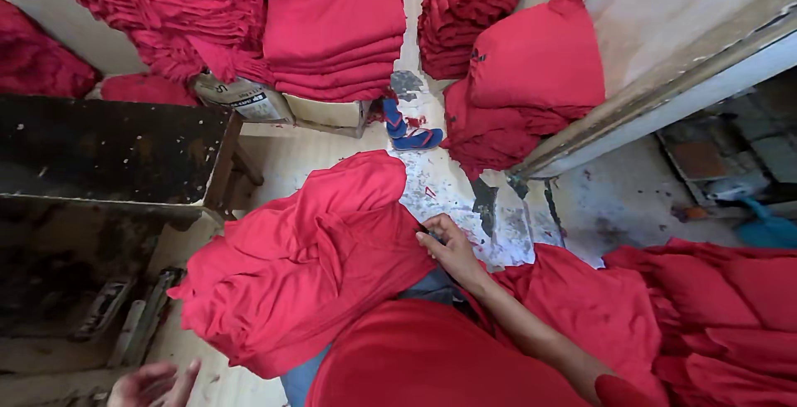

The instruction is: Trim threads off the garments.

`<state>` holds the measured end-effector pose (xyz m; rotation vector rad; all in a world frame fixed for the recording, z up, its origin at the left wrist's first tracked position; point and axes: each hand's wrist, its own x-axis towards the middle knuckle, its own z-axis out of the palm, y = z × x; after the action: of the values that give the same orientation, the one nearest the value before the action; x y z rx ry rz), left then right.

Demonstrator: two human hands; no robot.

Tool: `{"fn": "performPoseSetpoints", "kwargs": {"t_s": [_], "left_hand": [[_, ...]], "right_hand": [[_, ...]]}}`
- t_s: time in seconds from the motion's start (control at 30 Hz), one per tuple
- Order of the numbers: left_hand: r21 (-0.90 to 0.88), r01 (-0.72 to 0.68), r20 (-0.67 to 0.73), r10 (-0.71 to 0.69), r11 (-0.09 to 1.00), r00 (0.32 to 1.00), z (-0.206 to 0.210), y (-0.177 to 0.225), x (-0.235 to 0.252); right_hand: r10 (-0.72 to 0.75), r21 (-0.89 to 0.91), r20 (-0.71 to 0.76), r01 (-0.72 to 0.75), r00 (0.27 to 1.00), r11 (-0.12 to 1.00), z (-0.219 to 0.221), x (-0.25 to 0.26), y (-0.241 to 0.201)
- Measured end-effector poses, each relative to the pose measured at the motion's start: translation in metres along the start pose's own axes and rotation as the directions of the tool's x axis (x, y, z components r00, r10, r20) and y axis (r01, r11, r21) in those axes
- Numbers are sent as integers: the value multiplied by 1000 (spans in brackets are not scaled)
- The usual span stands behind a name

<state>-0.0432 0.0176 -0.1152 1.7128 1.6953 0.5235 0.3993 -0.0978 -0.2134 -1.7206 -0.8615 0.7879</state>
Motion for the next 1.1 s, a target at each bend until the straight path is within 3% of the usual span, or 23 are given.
{"fn": "performPoseSetpoints", "kwargs": {"t_s": [0.07, 0.13, 0.27, 0.37, 0.43, 0.53, 0.8, 0.93, 1.1], "left_hand": [[-283, -192, 53, 216, 940, 975, 37, 39, 15], [-399, -272, 211, 376, 876, 902, 81, 87, 27], [-368, -396, 511, 538, 842, 670, 176, 144, 40], [-232, -527, 585, 550, 817, 596, 232, 155, 41], [-115, -585, 621, 518, 803, 588, 254, 151, 42], [-76, -609, 603, 523, 790, 603, 256, 148, 42], [-286, -430, 621, 508, 856, 597, 243, 128, 55], [-325, -424, 604, 531, 845, 595, 244, 125, 57], [-371, -429, 563, 566, 824, 602, 245, 123, 53]], "right_hand": [[23, 67, 7, -23, 1000, 997, 2, 1, -7], [16, 137, 12, -17, 1000, 990, 5, 3, -8], [12, 197, 30, -18, 999, 980, 9, 5, -3], [30, 193, 51, -39, 998, 980, 10, 5, 3], [55, 185, 59, -65, 997, 981, 11, 3, 6], [47, 120, 61, -54, 997, 991, 10, 2, 10], [-154, -261, 167, 194, 974, 946, 4, -4, 16], [-330, -394, 199, 384, 923, 835, 7, -4, 16], [-406, -472, 217, 459, 888, 753, 12, -2, 12]]}}
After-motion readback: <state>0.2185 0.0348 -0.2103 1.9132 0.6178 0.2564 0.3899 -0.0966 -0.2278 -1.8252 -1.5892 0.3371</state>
